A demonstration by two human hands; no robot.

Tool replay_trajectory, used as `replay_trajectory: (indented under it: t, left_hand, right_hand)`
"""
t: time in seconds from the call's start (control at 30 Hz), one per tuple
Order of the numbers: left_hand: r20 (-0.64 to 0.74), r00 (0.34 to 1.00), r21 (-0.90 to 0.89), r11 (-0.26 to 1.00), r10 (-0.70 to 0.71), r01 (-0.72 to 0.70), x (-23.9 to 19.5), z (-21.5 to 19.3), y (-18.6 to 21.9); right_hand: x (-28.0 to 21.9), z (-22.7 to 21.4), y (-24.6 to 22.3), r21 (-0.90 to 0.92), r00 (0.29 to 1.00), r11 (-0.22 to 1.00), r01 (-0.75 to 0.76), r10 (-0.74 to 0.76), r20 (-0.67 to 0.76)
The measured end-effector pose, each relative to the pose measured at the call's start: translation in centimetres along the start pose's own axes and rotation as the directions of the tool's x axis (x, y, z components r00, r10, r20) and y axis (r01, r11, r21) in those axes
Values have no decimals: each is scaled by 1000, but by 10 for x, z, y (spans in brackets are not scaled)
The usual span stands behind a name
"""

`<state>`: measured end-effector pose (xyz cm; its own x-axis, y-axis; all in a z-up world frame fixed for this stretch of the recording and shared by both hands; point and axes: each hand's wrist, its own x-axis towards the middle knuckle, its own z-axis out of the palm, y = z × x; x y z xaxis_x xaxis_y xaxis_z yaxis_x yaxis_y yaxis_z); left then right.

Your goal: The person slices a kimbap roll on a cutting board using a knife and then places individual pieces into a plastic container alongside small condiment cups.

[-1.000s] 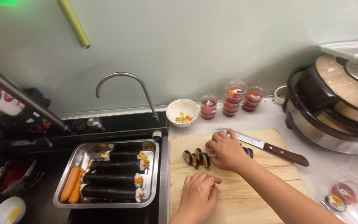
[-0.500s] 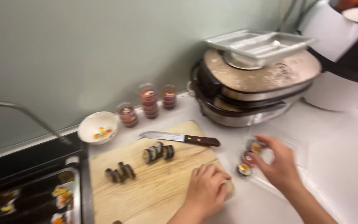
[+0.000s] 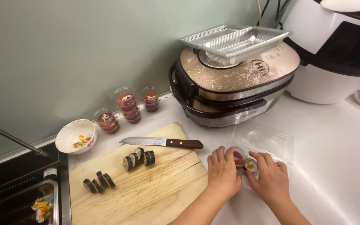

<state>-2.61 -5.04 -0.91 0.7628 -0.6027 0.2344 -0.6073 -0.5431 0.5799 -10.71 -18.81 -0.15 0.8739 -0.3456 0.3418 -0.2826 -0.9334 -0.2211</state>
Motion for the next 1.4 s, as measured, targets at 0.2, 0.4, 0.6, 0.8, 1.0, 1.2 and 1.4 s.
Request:
replay_trajectory:
  t: [0.2, 0.4, 0.6, 0.8, 1.0, 1.2, 1.4]
  left_hand:
    - [38, 998, -10, 998, -54, 54, 0, 1, -3]
    - [-4, 998, -78, 995, -58, 58, -19, -27, -12]
    - [-331, 944, -153, 986, 10, -64, -84, -105, -79]
    - [-629, 762, -98, 988, -155, 120, -167, -197, -165]
    - [-675, 598, -227, 893, -432, 389, -219, -231, -219]
    - [-599, 608, -275, 847, -520, 454, -230, -235, -235]
    - [-561, 653, -246, 856, -509, 455, -228, -238, -235]
  right_hand:
    - [-1, 14, 3, -24, 997, 1000, 4, -6, -74]
    - [5, 9, 9, -63, 996, 995, -76, 79, 43]
    - [34, -16, -50, 56, 982, 993, 103, -93, -163]
    - [52, -12, -230, 431, 833, 728, 533, -540, -118]
    - [38, 25, -363, 575, 607, 547, 608, -787, 108]
    - [34, 50, -410, 471, 453, 564, 678, -825, 338]
    - [32, 49, -405, 487, 471, 571, 661, -821, 323]
